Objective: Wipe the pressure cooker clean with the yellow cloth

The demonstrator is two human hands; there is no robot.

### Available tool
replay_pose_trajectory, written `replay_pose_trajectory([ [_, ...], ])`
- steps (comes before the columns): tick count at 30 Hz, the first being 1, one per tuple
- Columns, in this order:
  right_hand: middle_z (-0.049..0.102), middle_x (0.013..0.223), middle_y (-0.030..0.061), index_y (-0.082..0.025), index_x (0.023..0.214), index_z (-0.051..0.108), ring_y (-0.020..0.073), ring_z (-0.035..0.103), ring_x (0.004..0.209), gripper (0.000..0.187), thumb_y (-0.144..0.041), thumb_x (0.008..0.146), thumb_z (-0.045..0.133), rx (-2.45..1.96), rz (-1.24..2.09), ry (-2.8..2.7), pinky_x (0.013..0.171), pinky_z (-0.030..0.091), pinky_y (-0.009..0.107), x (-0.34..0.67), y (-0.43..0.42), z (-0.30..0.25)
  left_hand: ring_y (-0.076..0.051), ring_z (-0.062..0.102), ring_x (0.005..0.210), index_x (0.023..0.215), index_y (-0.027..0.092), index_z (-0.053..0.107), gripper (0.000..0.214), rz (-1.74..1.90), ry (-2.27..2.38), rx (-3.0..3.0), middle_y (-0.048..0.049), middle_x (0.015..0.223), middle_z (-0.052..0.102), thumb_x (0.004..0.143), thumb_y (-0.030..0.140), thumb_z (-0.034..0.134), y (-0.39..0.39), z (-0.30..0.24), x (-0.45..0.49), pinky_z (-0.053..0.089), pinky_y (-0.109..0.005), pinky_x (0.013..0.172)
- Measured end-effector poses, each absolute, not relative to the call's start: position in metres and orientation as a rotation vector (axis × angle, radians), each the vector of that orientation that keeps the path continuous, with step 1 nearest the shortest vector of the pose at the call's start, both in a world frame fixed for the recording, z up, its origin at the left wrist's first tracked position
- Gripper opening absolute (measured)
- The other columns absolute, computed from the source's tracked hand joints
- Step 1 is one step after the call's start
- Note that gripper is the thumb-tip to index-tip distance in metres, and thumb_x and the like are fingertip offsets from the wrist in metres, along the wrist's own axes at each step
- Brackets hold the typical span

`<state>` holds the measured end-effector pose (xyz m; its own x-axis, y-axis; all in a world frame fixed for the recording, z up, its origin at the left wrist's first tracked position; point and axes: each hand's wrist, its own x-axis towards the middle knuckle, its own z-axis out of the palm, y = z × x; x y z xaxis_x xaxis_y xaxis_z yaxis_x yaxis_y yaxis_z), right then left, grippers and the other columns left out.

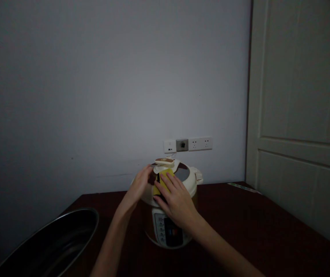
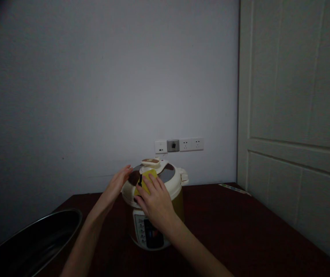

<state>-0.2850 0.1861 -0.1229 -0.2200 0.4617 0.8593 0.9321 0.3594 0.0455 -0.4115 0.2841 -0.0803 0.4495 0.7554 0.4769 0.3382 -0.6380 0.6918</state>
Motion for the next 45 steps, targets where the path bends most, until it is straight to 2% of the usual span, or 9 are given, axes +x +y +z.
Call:
replay_pose_trajectory([
  [4, 0.062, 0.122, 0.0097, -0.024, 0.108, 0.068, 0.0274, 0.05, 0.123, 0.024, -0.024, 0.089, 0.053, -1.097, -0.68, -1.815, 0.101, 0.04, 0.056, -0.257, 0.187, -0.128, -0.023, 0.034, 0.137, 0.134, 0.01, 0.041, 0.053, 1.401, 1.203, 2.015, -0.0165, 0.145, 0.04, 0.091, 0.039, 0.03, 0.293, -0.102, -0.42, 0.023, -0.04, 0.115],
  [10, 0.066, 0.112, 0.0113, -0.02, 0.098, 0.072, 0.0223, 0.06, 0.109, 0.026, -0.029, 0.09, 0.049, -1.243, -0.387, -1.619, 0.096, 0.047, 0.043, -0.176, 0.221, -0.125, -0.026, 0.034, 0.136, 0.131, 0.007, 0.043, 0.055, 1.398, 1.326, 2.008, -0.0208, 0.144, 0.04, 0.089, 0.04, 0.032, 0.326, -0.129, -0.428, 0.024, -0.041, 0.114],
  [15, 0.064, 0.12, 0.0139, -0.015, 0.118, 0.062, 0.0228, 0.061, 0.11, 0.035, -0.027, 0.088, 0.049, -1.49, -0.229, -1.604, 0.096, 0.046, 0.042, -0.136, 0.268, -0.103, -0.024, 0.043, 0.131, 0.125, 0.011, 0.05, 0.05, 1.318, 1.256, 1.999, -0.0173, 0.137, 0.05, 0.089, 0.04, 0.031, 0.344, -0.134, -0.428, 0.026, -0.042, 0.112],
  [19, 0.063, 0.12, 0.0163, -0.012, 0.117, 0.063, 0.025, 0.06, 0.113, 0.036, -0.028, 0.089, 0.047, -1.601, -0.256, -1.581, 0.1, 0.043, 0.043, -0.141, 0.274, -0.102, -0.024, 0.047, 0.128, 0.121, 0.019, 0.054, 0.044, 1.301, 1.216, 2.011, -0.0111, 0.129, 0.059, 0.089, 0.04, 0.034, 0.347, -0.135, -0.427, 0.03, -0.044, 0.11],
  [25, 0.053, 0.134, 0.0125, -0.019, 0.121, 0.061, 0.0251, 0.045, 0.128, 0.037, -0.036, 0.093, 0.044, -1.386, -0.451, -1.444, 0.106, 0.038, 0.05, -0.189, 0.222, -0.139, -0.022, 0.04, 0.133, 0.127, 0.013, 0.05, 0.048, 1.273, 1.208, 1.979, -0.0144, 0.138, 0.05, 0.089, 0.037, 0.032, 0.342, -0.134, -0.425, 0.027, -0.041, 0.112],
  [30, 0.04, 0.145, 0.014, -0.015, 0.134, 0.048, 0.0286, 0.028, 0.138, 0.044, -0.021, 0.09, 0.048, -1.259, -0.785, -1.584, 0.105, 0.039, 0.052, -0.255, 0.19, -0.163, -0.024, 0.036, 0.136, 0.127, 0.004, 0.049, 0.055, 1.217, 1.257, 1.962, -0.0199, 0.143, 0.042, 0.087, 0.038, 0.031, 0.337, -0.13, -0.425, 0.023, -0.039, 0.113],
  [38, 0.053, 0.136, 0.0106, -0.01, 0.113, 0.062, 0.024, 0.042, 0.13, 0.027, -0.017, 0.092, 0.047, -1.001, -1.122, -2.013, 0.107, 0.042, 0.038, -0.324, 0.225, -0.157, -0.023, 0.06, 0.111, 0.092, 0.016, 0.067, 0.038, 1.419, 1.065, 1.767, -0.0113, 0.112, 0.069, 0.078, 0.04, 0.041, 0.373, -0.136, -0.45, 0.039, -0.036, 0.102],
  [41, 0.05, 0.139, 0.009, -0.012, 0.12, 0.059, 0.0239, 0.039, 0.132, 0.031, -0.016, 0.093, 0.045, -1.018, -1.099, -2.05, 0.105, 0.043, 0.039, -0.307, 0.215, -0.152, -0.024, 0.062, 0.105, 0.085, 0.015, 0.068, 0.031, 1.435, 1.062, 1.559, -0.0115, 0.102, 0.071, 0.073, 0.037, 0.049, 0.392, -0.147, -0.454, 0.042, -0.036, 0.096],
  [45, 0.043, 0.143, 0.0128, -0.015, 0.133, 0.05, 0.0274, 0.029, 0.138, 0.044, -0.011, 0.09, 0.044, -1.127, -1.03, -1.98, 0.101, 0.045, 0.046, -0.269, 0.188, -0.154, -0.023, 0.066, 0.076, 0.081, 0.012, 0.067, 0.033, 1.336, 0.903, 1.18, -0.0073, 0.077, 0.072, 0.076, 0.038, 0.047, 0.397, -0.158, -0.447, 0.048, -0.033, 0.076],
])
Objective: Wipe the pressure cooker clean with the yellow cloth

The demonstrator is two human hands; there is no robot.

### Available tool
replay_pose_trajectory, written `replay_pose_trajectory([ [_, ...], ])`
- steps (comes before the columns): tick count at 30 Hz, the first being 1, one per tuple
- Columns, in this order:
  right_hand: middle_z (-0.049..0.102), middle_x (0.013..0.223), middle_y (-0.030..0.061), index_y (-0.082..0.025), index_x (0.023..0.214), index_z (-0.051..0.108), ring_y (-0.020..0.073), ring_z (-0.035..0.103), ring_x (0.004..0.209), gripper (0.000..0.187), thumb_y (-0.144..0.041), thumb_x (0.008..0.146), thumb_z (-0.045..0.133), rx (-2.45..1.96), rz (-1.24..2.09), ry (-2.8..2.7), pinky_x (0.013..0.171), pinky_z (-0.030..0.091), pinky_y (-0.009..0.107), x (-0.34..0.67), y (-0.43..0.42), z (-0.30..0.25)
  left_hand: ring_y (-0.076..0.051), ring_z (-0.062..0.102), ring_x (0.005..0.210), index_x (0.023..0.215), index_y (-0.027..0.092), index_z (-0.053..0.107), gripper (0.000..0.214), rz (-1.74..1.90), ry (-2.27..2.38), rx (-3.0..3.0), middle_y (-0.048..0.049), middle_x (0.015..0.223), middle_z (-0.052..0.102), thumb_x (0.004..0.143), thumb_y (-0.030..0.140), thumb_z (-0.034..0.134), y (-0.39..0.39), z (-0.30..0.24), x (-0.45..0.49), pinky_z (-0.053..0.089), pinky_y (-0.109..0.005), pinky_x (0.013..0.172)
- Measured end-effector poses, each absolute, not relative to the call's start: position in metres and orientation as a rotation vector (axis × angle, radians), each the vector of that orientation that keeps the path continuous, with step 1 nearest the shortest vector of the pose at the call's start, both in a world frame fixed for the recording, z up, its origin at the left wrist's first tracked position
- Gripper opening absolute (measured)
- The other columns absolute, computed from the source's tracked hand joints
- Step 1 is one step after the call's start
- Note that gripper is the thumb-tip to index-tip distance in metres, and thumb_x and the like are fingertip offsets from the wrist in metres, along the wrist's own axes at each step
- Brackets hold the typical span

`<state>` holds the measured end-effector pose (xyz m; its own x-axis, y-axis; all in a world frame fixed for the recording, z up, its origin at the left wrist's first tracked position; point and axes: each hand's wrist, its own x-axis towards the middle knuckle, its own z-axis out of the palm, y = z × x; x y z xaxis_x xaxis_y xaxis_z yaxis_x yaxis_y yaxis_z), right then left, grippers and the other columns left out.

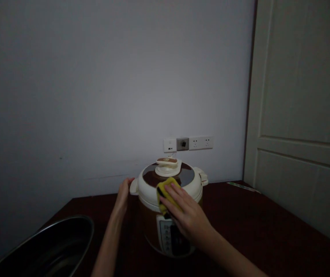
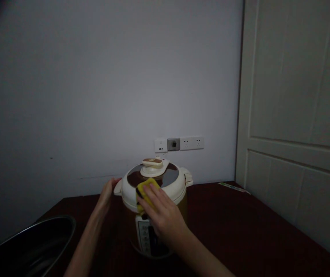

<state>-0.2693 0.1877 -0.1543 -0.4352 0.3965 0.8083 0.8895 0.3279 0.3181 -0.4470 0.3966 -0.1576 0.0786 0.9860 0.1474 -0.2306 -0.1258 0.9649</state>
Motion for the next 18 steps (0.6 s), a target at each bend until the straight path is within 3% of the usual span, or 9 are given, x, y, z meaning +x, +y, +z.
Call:
replay_pose_trajectory([
  [4, 0.044, 0.143, 0.013, -0.016, 0.133, 0.05, 0.0273, 0.03, 0.138, 0.045, -0.008, 0.089, 0.044, -1.126, -1.02, -2.009, 0.103, 0.043, 0.047, -0.266, 0.185, -0.151, -0.023, 0.066, 0.068, 0.083, 0.007, 0.068, 0.048, 1.157, 0.64, 0.987, -0.0103, 0.068, 0.071, 0.086, 0.043, 0.037, 0.386, -0.156, -0.442, 0.046, -0.03, 0.069],
  [10, 0.054, 0.132, 0.0171, -0.009, 0.118, 0.062, 0.0286, 0.045, 0.126, 0.035, -0.016, 0.085, 0.052, -1.341, -0.792, -2.207, 0.108, 0.036, 0.042, -0.327, 0.24, -0.104, -0.027, 0.067, 0.088, 0.109, 0.001, 0.063, 0.068, 1.027, 0.434, 0.854, -0.0172, 0.089, 0.072, 0.094, 0.045, 0.014, 0.378, -0.147, -0.448, 0.046, -0.036, 0.084],
  [15, 0.064, 0.112, 0.0216, -0.006, 0.101, 0.07, 0.0295, 0.056, 0.11, 0.029, -0.022, 0.085, 0.052, -1.817, -0.579, -2.293, 0.096, 0.043, 0.042, -0.363, 0.304, -0.065, -0.026, 0.068, 0.089, 0.117, 0.003, 0.059, 0.066, 1.037, 0.376, 0.75, -0.0183, 0.096, 0.071, 0.095, 0.048, 0.016, 0.38, -0.148, -0.45, 0.047, -0.037, 0.084],
  [18, 0.061, 0.114, 0.0281, -0.001, 0.1, 0.07, 0.0343, 0.054, 0.113, 0.03, -0.021, 0.083, 0.055, -1.925, -0.576, -2.239, 0.094, 0.043, 0.047, -0.371, 0.314, -0.061, -0.026, 0.068, 0.09, 0.116, 0.003, 0.059, 0.065, 1.042, 0.387, 0.745, -0.0178, 0.095, 0.071, 0.095, 0.047, 0.015, 0.38, -0.147, -0.45, 0.047, -0.036, 0.085],
])
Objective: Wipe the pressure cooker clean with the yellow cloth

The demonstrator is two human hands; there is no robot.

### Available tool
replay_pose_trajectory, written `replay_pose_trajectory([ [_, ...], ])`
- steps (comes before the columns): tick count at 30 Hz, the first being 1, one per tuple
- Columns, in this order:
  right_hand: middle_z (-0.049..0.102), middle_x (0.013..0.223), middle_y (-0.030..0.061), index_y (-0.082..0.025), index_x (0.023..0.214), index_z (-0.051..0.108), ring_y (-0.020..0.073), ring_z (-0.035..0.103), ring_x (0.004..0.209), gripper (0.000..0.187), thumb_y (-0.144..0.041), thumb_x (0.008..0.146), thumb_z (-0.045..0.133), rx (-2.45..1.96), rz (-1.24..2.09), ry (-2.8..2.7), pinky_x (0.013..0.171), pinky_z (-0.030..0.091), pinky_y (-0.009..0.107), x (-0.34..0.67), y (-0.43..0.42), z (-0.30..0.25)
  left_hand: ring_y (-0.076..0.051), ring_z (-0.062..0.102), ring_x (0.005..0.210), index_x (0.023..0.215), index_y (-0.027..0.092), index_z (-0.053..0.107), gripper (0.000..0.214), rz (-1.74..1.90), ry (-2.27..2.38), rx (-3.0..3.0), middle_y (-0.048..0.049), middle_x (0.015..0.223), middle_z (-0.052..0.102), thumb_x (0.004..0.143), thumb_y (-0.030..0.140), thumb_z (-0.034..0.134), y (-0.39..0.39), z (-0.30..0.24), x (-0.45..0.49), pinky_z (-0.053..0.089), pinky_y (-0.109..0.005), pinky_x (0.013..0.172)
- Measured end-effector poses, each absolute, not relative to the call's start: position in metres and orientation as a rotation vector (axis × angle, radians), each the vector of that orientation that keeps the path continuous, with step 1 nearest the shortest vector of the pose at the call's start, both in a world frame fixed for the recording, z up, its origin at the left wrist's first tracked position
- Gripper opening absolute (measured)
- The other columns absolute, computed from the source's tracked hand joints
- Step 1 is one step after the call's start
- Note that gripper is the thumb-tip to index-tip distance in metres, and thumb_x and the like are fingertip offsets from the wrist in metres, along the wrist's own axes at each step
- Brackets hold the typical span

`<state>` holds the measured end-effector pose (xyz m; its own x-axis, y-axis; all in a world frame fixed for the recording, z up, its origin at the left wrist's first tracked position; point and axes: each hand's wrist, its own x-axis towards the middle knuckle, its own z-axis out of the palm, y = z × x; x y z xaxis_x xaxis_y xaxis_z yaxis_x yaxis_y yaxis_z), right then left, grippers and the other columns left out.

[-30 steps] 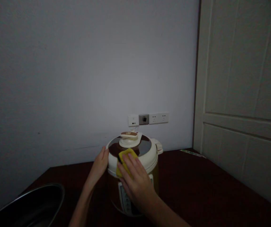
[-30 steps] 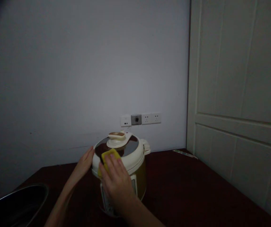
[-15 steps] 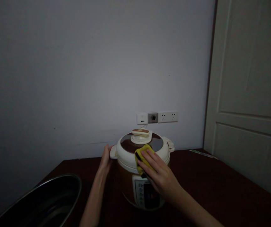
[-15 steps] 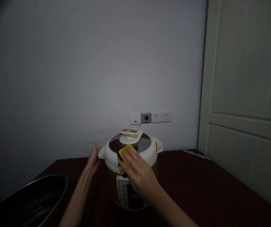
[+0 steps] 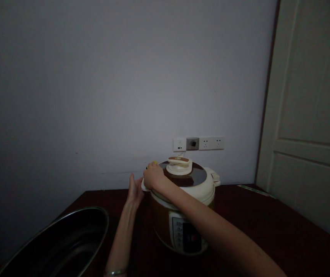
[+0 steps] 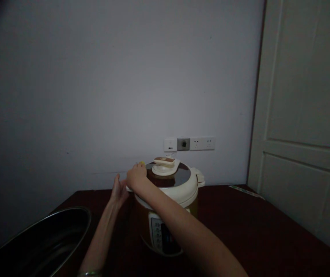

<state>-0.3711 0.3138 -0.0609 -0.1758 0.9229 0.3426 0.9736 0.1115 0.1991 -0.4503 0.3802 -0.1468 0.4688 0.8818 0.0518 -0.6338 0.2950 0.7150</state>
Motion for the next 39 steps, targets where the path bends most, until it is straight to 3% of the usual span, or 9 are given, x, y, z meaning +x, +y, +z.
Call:
replay_pose_trajectory([
  [4, 0.055, 0.125, 0.0261, -0.003, 0.107, 0.067, 0.0339, 0.046, 0.123, 0.031, -0.018, 0.084, 0.051, -1.725, -0.705, -2.19, 0.1, 0.04, 0.046, -0.364, 0.283, -0.081, -0.026, 0.068, 0.091, 0.109, 0.004, 0.062, 0.065, 1.023, 0.414, 0.795, -0.0173, 0.093, 0.072, 0.095, 0.045, 0.014, 0.378, -0.145, -0.45, 0.048, -0.036, 0.084],
  [9, 0.045, 0.14, 0.0196, -0.008, 0.127, 0.054, 0.0305, 0.035, 0.134, 0.044, -0.014, 0.083, 0.053, -1.282, -0.839, -2.119, 0.109, 0.034, 0.046, -0.319, 0.222, -0.124, -0.029, 0.067, 0.092, 0.093, 0.006, 0.067, 0.056, 1.058, 0.553, 1.042, -0.0157, 0.086, 0.072, 0.086, 0.051, 0.034, 0.38, -0.15, -0.445, 0.049, -0.037, 0.082],
  [11, 0.041, 0.144, 0.0172, -0.011, 0.133, 0.049, 0.0303, 0.029, 0.137, 0.05, -0.012, 0.083, 0.052, -1.205, -0.849, -2.036, 0.108, 0.035, 0.048, -0.29, 0.204, -0.139, -0.032, 0.064, 0.101, 0.091, 0.007, 0.066, 0.055, 1.155, 0.757, 1.195, -0.0165, 0.091, 0.072, 0.084, 0.052, 0.036, 0.38, -0.15, -0.441, 0.048, -0.04, 0.086],
  [13, 0.038, 0.146, 0.0148, -0.015, 0.136, 0.046, 0.028, 0.027, 0.139, 0.05, -0.011, 0.087, 0.048, -1.139, -0.843, -1.928, 0.108, 0.035, 0.049, -0.259, 0.193, -0.153, -0.032, 0.053, 0.119, 0.095, 0.009, 0.065, 0.049, 1.301, 0.972, 1.303, -0.0189, 0.109, 0.068, 0.082, 0.051, 0.042, 0.377, -0.147, -0.438, 0.042, -0.041, 0.098],
  [16, 0.038, 0.147, 0.0114, -0.019, 0.137, 0.045, 0.0238, 0.031, 0.138, 0.046, -0.015, 0.091, 0.044, -1.12, -0.718, -1.693, 0.109, 0.034, 0.049, -0.215, 0.195, -0.165, -0.028, 0.032, 0.137, 0.116, 0.01, 0.057, 0.048, 1.462, 1.105, 1.443, -0.0199, 0.14, 0.046, 0.083, 0.044, 0.047, 0.363, -0.137, -0.432, 0.024, -0.04, 0.112],
  [21, 0.056, 0.131, 0.0119, -0.017, 0.123, 0.06, 0.0214, 0.049, 0.126, 0.038, -0.032, 0.093, 0.043, -1.298, -0.364, -1.473, 0.108, 0.035, 0.046, -0.158, 0.232, -0.144, -0.027, 0.023, 0.141, 0.136, 0.008, 0.041, 0.064, 1.517, 1.027, 1.744, -0.0191, 0.15, 0.03, 0.084, 0.047, 0.047, 0.326, -0.13, -0.417, 0.014, -0.04, 0.116],
  [25, 0.063, 0.122, 0.0088, -0.018, 0.11, 0.069, 0.0237, 0.058, 0.116, 0.032, -0.03, 0.086, 0.051, -1.435, -0.114, -1.539, 0.104, 0.039, 0.042, -0.136, 0.269, -0.11, -0.029, 0.025, 0.14, 0.136, 0.005, 0.039, 0.067, 1.547, 1.017, 2.013, -0.0222, 0.149, 0.031, 0.082, 0.043, 0.048, 0.315, -0.139, -0.403, 0.016, -0.044, 0.116],
  [30, 0.074, 0.092, 0.0059, -0.019, 0.088, 0.076, 0.0264, 0.069, 0.086, 0.023, -0.026, 0.083, 0.054, -1.553, 0.046, -1.51, 0.084, 0.051, 0.039, -0.125, 0.293, -0.093, -0.032, 0.03, 0.137, 0.134, 0.0, 0.039, 0.063, 1.532, 1.109, 2.238, -0.0265, 0.145, 0.035, 0.085, 0.04, 0.038, 0.318, -0.146, -0.399, 0.021, -0.049, 0.114],
  [39, 0.066, 0.117, 0.0127, -0.015, 0.113, 0.066, 0.0246, 0.061, 0.109, 0.033, -0.026, 0.09, 0.044, -1.514, -0.286, -1.424, 0.096, 0.044, 0.042, -0.16, 0.233, -0.13, -0.034, 0.033, 0.135, 0.131, -0.005, 0.04, 0.063, 1.561, 1.17, 2.399, -0.0301, 0.141, 0.038, 0.087, 0.039, 0.032, 0.32, -0.147, -0.4, 0.026, -0.052, 0.111],
])
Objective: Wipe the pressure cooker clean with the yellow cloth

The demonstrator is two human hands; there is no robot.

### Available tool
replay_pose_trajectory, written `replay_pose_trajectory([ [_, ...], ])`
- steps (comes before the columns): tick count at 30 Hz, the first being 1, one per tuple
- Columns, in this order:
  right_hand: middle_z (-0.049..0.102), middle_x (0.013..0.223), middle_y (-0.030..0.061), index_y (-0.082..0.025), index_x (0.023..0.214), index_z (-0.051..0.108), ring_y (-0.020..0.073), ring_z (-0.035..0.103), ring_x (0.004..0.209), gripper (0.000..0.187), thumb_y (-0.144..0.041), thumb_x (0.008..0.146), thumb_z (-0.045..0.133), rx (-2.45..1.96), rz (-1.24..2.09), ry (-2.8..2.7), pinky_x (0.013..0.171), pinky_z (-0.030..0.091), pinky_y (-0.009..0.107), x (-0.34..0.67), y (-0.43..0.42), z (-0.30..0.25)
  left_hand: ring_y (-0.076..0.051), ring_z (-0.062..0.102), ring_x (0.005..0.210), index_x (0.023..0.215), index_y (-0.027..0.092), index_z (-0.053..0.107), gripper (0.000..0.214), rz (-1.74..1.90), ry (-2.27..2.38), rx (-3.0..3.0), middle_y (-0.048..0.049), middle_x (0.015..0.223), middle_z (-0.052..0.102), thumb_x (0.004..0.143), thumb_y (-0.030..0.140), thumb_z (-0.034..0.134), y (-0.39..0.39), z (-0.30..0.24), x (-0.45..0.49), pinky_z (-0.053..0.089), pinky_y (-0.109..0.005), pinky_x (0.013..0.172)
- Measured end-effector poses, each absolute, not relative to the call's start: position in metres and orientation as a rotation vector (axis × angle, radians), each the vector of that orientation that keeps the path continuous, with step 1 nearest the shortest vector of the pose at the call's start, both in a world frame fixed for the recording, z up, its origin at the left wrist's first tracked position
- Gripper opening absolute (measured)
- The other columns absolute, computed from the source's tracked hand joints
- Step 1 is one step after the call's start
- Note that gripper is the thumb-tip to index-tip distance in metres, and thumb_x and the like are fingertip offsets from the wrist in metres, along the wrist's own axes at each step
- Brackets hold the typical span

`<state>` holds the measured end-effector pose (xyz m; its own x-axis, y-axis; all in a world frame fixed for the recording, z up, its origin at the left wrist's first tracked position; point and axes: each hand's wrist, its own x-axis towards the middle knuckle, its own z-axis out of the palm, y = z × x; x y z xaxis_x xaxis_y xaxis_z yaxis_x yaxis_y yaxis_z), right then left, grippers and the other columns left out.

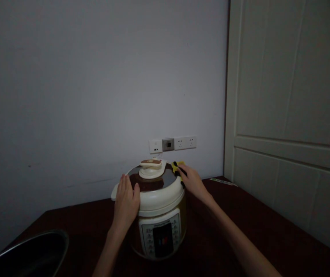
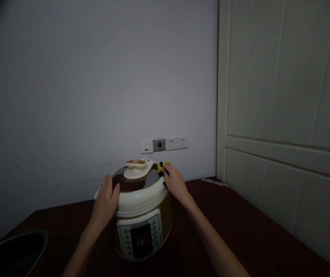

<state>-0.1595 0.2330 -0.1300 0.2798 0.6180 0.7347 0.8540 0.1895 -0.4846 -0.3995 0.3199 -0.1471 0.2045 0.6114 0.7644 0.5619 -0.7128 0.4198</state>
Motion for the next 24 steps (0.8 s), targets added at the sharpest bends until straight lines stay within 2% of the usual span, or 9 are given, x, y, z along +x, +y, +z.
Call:
replay_pose_trajectory([
  [3, 0.063, 0.122, 0.0135, -0.017, 0.12, 0.062, 0.0247, 0.06, 0.112, 0.037, -0.023, 0.09, 0.041, -1.428, -0.412, -1.398, 0.097, 0.045, 0.043, -0.177, 0.198, -0.149, -0.034, 0.033, 0.135, 0.131, -0.006, 0.04, 0.064, 1.563, 1.179, 2.42, -0.0306, 0.141, 0.038, 0.088, 0.04, 0.031, 0.323, -0.149, -0.401, 0.027, -0.051, 0.111],
  [8, 0.069, 0.11, 0.0121, -0.017, 0.116, 0.065, 0.0255, 0.067, 0.096, 0.037, -0.033, 0.09, 0.042, -1.399, -0.34, -1.263, 0.086, 0.052, 0.039, -0.149, 0.169, -0.149, -0.033, 0.032, 0.136, 0.132, -0.004, 0.04, 0.061, 1.608, 1.203, 2.483, -0.0283, 0.14, 0.041, 0.087, 0.036, 0.031, 0.32, -0.148, -0.401, 0.027, -0.052, 0.111],
  [11, 0.068, 0.112, 0.0149, -0.014, 0.113, 0.066, 0.0289, 0.064, 0.101, 0.046, -0.046, 0.088, 0.044, -1.396, -0.32, -1.038, 0.091, 0.048, 0.045, -0.121, 0.182, -0.143, -0.034, 0.024, 0.139, 0.131, -0.008, 0.04, 0.06, 1.688, 1.274, 2.55, -0.0298, 0.142, 0.037, 0.086, 0.03, 0.03, 0.309, -0.141, -0.396, 0.025, -0.052, 0.112],
  [13, 0.067, 0.113, 0.0149, -0.013, 0.112, 0.066, 0.0287, 0.063, 0.105, 0.052, -0.053, 0.085, 0.046, -1.379, -0.16, -1.029, 0.095, 0.045, 0.046, -0.116, 0.201, -0.147, -0.035, 0.021, 0.14, 0.131, -0.011, 0.039, 0.061, 1.711, 1.337, 2.575, -0.031, 0.143, 0.034, 0.086, 0.029, 0.029, 0.303, -0.136, -0.392, 0.024, -0.052, 0.112],
  [16, 0.059, 0.128, 0.0133, -0.015, 0.116, 0.064, 0.0252, 0.052, 0.121, 0.054, -0.055, 0.082, 0.049, -1.286, -0.05, -1.088, 0.106, 0.035, 0.045, -0.122, 0.232, -0.156, -0.036, 0.029, 0.137, 0.128, -0.013, 0.042, 0.063, 1.59, 1.359, 2.618, -0.0326, 0.139, 0.04, 0.087, 0.033, 0.026, 0.304, -0.135, -0.389, 0.028, -0.051, 0.11],
  [18, 0.057, 0.131, 0.0114, -0.017, 0.114, 0.066, 0.0225, 0.049, 0.125, 0.048, -0.05, 0.08, 0.053, -1.245, 0.044, -1.065, 0.109, 0.031, 0.042, -0.123, 0.251, -0.156, -0.035, 0.036, 0.134, 0.128, -0.01, 0.043, 0.063, 1.497, 1.321, 2.658, -0.0312, 0.136, 0.044, 0.087, 0.034, 0.025, 0.309, -0.138, -0.39, 0.03, -0.051, 0.109],
  [20, 0.063, 0.122, 0.0114, -0.016, 0.105, 0.07, 0.0233, 0.056, 0.117, 0.042, -0.045, 0.077, 0.057, -1.251, 0.216, -1.013, 0.105, 0.036, 0.041, -0.118, 0.266, -0.151, -0.033, 0.037, 0.133, 0.13, -0.006, 0.043, 0.061, 1.466, 1.277, 2.69, -0.028, 0.137, 0.045, 0.088, 0.035, 0.025, 0.315, -0.142, -0.392, 0.03, -0.051, 0.11],
  [24, 0.073, 0.097, 0.012, -0.012, 0.093, 0.074, 0.0256, 0.068, 0.09, 0.041, -0.044, 0.073, 0.057, -1.287, 0.42, -0.951, 0.084, 0.052, 0.04, -0.101, 0.286, -0.14, -0.031, 0.035, 0.135, 0.131, -0.003, 0.042, 0.06, 1.512, 1.253, 2.696, -0.0254, 0.138, 0.046, 0.088, 0.035, 0.025, 0.318, -0.146, -0.393, 0.029, -0.049, 0.111],
])
